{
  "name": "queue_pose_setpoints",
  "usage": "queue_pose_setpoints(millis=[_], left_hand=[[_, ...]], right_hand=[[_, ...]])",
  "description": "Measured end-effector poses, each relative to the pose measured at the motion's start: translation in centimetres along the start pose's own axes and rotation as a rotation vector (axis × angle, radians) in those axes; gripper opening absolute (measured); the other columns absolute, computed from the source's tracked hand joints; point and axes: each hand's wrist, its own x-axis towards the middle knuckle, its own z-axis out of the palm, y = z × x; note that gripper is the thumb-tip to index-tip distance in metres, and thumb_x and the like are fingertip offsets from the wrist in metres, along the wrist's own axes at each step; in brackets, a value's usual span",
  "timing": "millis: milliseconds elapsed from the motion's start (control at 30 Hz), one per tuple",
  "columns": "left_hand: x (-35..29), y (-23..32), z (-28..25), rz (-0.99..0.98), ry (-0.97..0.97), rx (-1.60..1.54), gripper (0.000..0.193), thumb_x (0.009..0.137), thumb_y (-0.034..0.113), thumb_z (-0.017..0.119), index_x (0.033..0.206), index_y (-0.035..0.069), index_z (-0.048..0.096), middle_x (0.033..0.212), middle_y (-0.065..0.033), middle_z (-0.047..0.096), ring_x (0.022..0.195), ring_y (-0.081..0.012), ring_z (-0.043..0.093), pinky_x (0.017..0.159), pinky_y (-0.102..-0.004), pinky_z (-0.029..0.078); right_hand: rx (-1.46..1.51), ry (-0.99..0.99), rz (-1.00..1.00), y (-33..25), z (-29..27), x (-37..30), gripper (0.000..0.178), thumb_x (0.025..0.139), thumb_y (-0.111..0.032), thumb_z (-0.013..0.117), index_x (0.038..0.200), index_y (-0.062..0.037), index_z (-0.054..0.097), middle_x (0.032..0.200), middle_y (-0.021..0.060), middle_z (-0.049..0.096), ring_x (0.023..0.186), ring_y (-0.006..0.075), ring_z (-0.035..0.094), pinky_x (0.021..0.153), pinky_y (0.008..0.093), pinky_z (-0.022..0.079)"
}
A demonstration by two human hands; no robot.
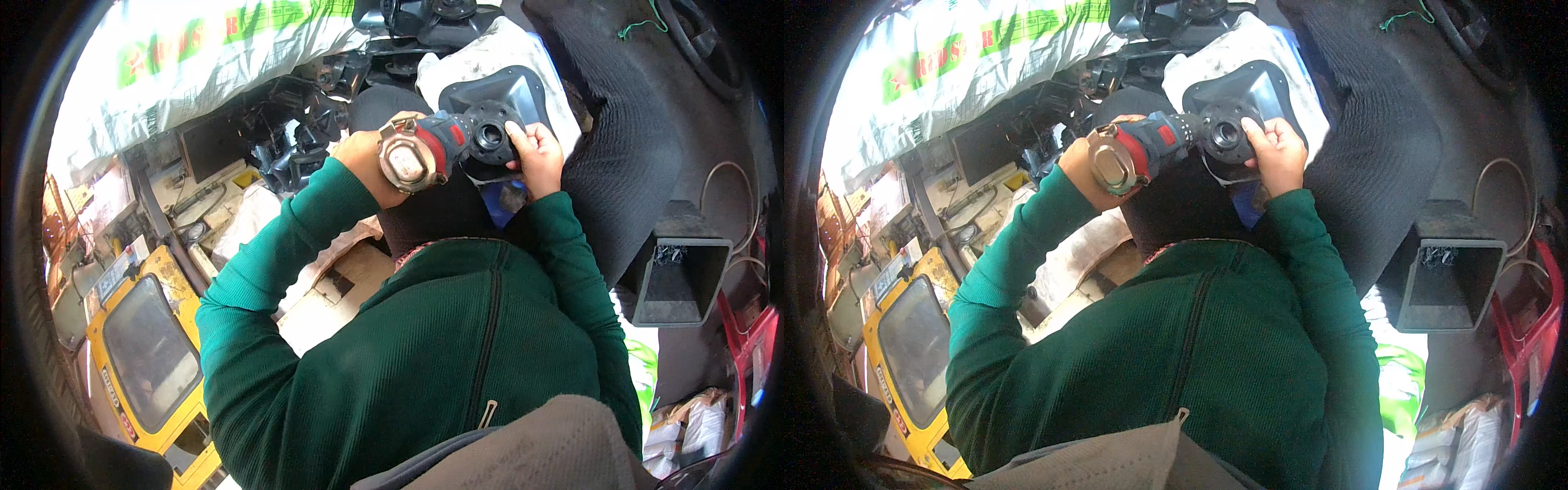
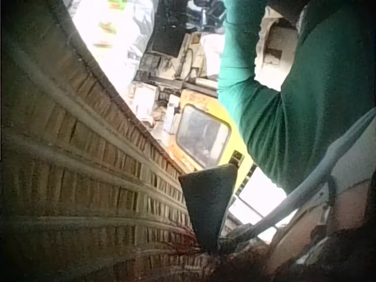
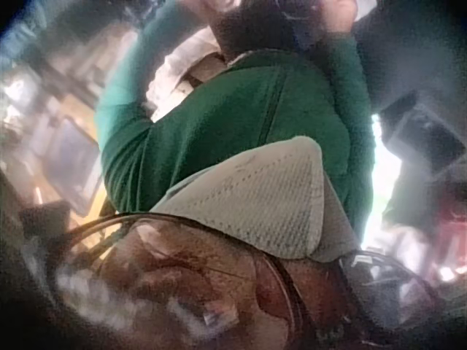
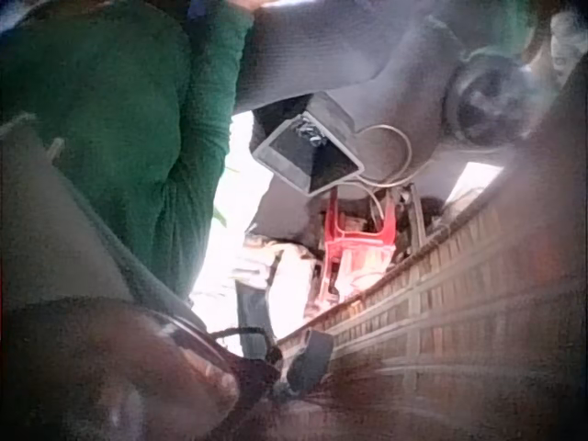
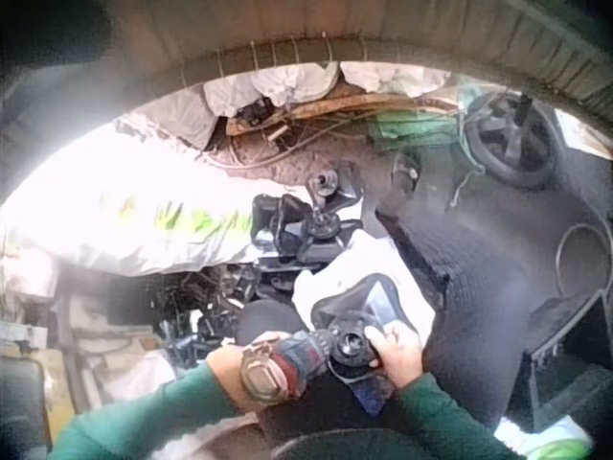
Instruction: The person sits on the floor and uses a cordless drill to fasten screws into black plastic parts. They repeatedly pick up parts, align them, and drive screws with the drill, then set the parts aside.
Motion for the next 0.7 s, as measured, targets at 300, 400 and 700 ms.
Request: queue_pose_setpoints(millis=[300, 400, 700], left_hand=[[0.2, 1.6, 0.1, -0.010, 0.066, 0.116, 0.043, 0.073, 0.042, 0.066, 0.101, 0.009, 0.061, 0.090, -0.0130, 0.066, 0.085, -0.0295, 0.064, 0.075, -0.0355, 0.052], [-1.4, 2.7, -0.1, -0.020, 0.193, 0.109, 0.042, 0.071, 0.036, 0.069, 0.099, 0.006, 0.061, 0.090, -0.0138, 0.065, 0.084, -0.0274, 0.064, 0.076, -0.0346, 0.052], [-8.5, 5.3, 4.9, 0.229, 0.361, -0.175, 0.063, 0.068, 0.019, 0.075, 0.120, 0.001, 0.045, 0.108, -0.0130, 0.057, 0.095, -0.0272, 0.059, 0.083, -0.0364, 0.047]], right_hand=[[-0.017, -0.057, -0.018, 0.7, -0.7, 0.8, 0.025, 0.076, -0.021, 0.073, 0.070, -0.0035, 0.056, 0.062, -0.0021, 0.049, 0.052, 0.0052, 0.049, 0.043, 0.0208, 0.050], [-0.115, -0.007, -0.058, 0.5, -0.4, 0.5, 0.025, 0.075, -0.022, 0.074, 0.074, -0.0023, 0.059, 0.064, -0.0004, 0.052, 0.052, 0.0067, 0.050, 0.043, 0.0213, 0.050], [0.759, -0.494, 0.139, -1.5, -4.5, -3.7, 0.044, 0.094, -0.024, 0.039, 0.129, 0.0031, 0.037, 0.119, 0.0208, 0.051, 0.110, 0.0320, 0.053, 0.082, 0.0394, 0.053]])
